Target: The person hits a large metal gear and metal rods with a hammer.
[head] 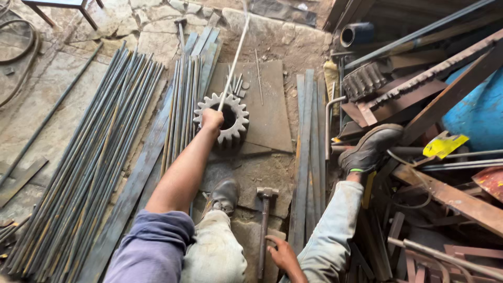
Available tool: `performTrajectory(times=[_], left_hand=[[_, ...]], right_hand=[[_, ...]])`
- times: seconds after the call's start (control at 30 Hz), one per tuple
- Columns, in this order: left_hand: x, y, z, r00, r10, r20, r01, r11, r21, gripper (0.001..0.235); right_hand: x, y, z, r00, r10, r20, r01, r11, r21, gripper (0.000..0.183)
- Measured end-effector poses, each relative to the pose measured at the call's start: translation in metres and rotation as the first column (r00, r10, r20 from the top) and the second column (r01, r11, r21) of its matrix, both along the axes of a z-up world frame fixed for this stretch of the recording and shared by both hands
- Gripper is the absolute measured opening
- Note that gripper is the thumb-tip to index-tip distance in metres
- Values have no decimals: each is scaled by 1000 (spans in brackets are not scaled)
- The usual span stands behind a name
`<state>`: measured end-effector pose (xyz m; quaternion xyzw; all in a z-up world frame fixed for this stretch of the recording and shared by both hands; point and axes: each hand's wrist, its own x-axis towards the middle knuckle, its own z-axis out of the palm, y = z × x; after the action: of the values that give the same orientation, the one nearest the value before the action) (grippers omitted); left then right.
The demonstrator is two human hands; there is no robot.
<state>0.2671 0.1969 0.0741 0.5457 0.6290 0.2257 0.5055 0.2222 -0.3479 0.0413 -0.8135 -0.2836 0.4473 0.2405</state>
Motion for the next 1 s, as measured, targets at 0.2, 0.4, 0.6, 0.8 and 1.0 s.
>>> performTrajectory(times=[0.2, 0.4, 0.6, 0.8, 1.0], left_hand=[[-113, -21, -13, 923, -384, -36, 386, 915, 120, 17], [-223, -109, 0, 937, -199, 289, 272, 931, -243, 27], [-225, -145, 24, 933, -33, 358, 191, 889, -416, 23], [-197, -127, -8, 952, -292, -97, 304, 940, 156, 35], [-145, -66, -23, 961, -263, -84, 276, 922, 273, 35]], right_hand=[[-3, -1, -3, 994, 93, 57, -93, 996, 4, 41], [-8, -5, 0, 986, 130, 101, -129, 992, -19, 41], [-10, -3, 8, 981, 147, 125, -143, 989, -35, 40], [-11, 5, 13, 976, 179, 128, -160, 977, -140, 41], [-13, 3, 18, 971, 205, 123, -187, 972, -145, 39]])
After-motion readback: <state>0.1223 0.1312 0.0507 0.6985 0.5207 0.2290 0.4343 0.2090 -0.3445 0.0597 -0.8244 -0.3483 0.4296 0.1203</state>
